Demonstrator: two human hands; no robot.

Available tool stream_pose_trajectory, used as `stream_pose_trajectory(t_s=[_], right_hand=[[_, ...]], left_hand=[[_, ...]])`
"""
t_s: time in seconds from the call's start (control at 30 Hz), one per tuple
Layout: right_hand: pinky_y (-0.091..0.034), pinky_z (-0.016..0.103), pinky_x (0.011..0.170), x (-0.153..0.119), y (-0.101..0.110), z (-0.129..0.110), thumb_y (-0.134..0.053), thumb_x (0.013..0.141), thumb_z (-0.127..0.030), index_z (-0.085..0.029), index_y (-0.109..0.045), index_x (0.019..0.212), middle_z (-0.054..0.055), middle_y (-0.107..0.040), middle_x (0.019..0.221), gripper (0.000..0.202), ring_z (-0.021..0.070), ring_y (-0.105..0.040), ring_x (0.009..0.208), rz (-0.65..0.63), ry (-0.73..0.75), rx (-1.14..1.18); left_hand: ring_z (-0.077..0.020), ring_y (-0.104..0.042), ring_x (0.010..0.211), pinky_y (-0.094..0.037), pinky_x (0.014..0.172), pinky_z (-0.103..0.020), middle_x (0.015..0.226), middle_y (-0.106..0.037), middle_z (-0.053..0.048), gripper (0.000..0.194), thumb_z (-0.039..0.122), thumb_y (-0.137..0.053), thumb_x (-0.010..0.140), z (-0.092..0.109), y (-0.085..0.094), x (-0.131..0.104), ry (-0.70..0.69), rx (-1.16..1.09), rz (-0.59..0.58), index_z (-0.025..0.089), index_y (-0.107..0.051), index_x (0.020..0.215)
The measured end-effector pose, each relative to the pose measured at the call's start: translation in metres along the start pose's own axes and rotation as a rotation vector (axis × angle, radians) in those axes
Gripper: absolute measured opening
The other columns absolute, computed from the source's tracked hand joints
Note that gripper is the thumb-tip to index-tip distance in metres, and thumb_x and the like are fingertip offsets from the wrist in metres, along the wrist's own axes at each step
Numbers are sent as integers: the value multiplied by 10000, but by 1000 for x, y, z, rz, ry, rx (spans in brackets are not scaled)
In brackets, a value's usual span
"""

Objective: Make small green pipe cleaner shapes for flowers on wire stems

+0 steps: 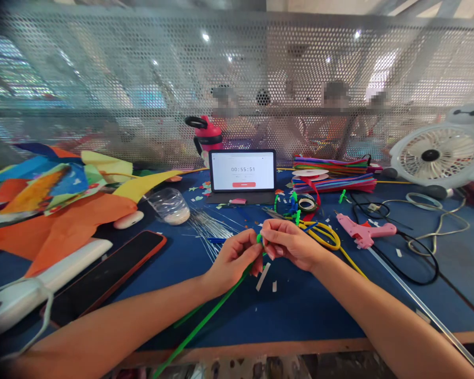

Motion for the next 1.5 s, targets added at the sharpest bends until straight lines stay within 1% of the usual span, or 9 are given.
stream_pose_trajectory(t_s=[0.13,0.2,0.3,0.4,0.53,0.77,1.17,1.37,1.5], right_hand=[[-275,175,452,1,1,1,-637,796,-361,-158,-499,688,-66,-446,498,268,42,-353,419,8,-5,-47],[-283,178,452,2,3,-2,-597,824,-390,-158,-501,698,-63,-448,508,281,43,-341,423,55,24,-120],[-345,191,499,1,6,-15,-533,864,-404,-171,-533,847,-40,-505,604,233,66,-420,502,162,189,-291],[-417,218,601,-3,1,-27,-541,867,-351,-192,-524,993,-6,-561,749,204,101,-522,659,185,356,-446],[-461,251,673,-8,0,-33,-584,845,-272,-192,-534,990,28,-606,833,173,129,-584,765,195,458,-563],[-499,249,662,-9,11,-34,-673,771,-194,-203,-559,923,9,-651,791,191,127,-635,732,254,499,-558],[-552,236,607,-13,19,-30,-739,698,-245,-179,-611,793,10,-687,724,173,132,-665,643,376,487,-435],[-552,230,650,-16,14,-37,-697,744,-180,-198,-632,876,7,-700,772,148,130,-673,697,335,562,-595],[-551,234,675,-17,9,-43,-674,770,-188,-199,-630,899,10,-704,799,137,130,-672,719,317,611,-706]], left_hand=[[-79,-497,446,-401,471,-198,536,-576,29,297,433,-556,822,0,-1,-1,7,-13,2,174,-453,720],[-81,-505,454,-410,480,-201,540,-579,30,289,425,-560,822,1,-1,0,4,-34,7,171,-463,725],[-80,-513,452,-407,481,-196,537,-589,31,276,407,-566,822,4,2,3,-7,-95,42,169,-469,720],[-76,-517,449,-398,474,-187,537,-600,31,260,383,-577,820,6,6,4,-3,-178,81,172,-461,722],[-75,-531,471,-404,484,-184,562,-612,23,237,342,-574,831,8,5,4,-2,-231,77,169,-457,720],[-79,-556,502,-404,505,-190,600,-618,20,213,317,-552,854,11,2,2,-28,-245,52,165,-462,732],[-81,-561,507,-410,507,-191,612,-638,6,210,323,-556,852,14,-1,2,-63,-253,18,164,-467,747],[-80,-555,496,-404,495,-187,602,-634,6,219,320,-573,840,12,-2,2,-42,-262,10,161,-467,732],[-68,-532,475,-393,485,-179,576,-619,13,199,312,-561,848,11,-2,2,-38,-253,6,155,-498,745]])
Point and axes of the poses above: each hand's wrist, its own x-axis towards the middle knuckle, its own y-axis out of the back of the hand, z = x × y, the point moved 8 cm from there along x, towards the middle knuckle
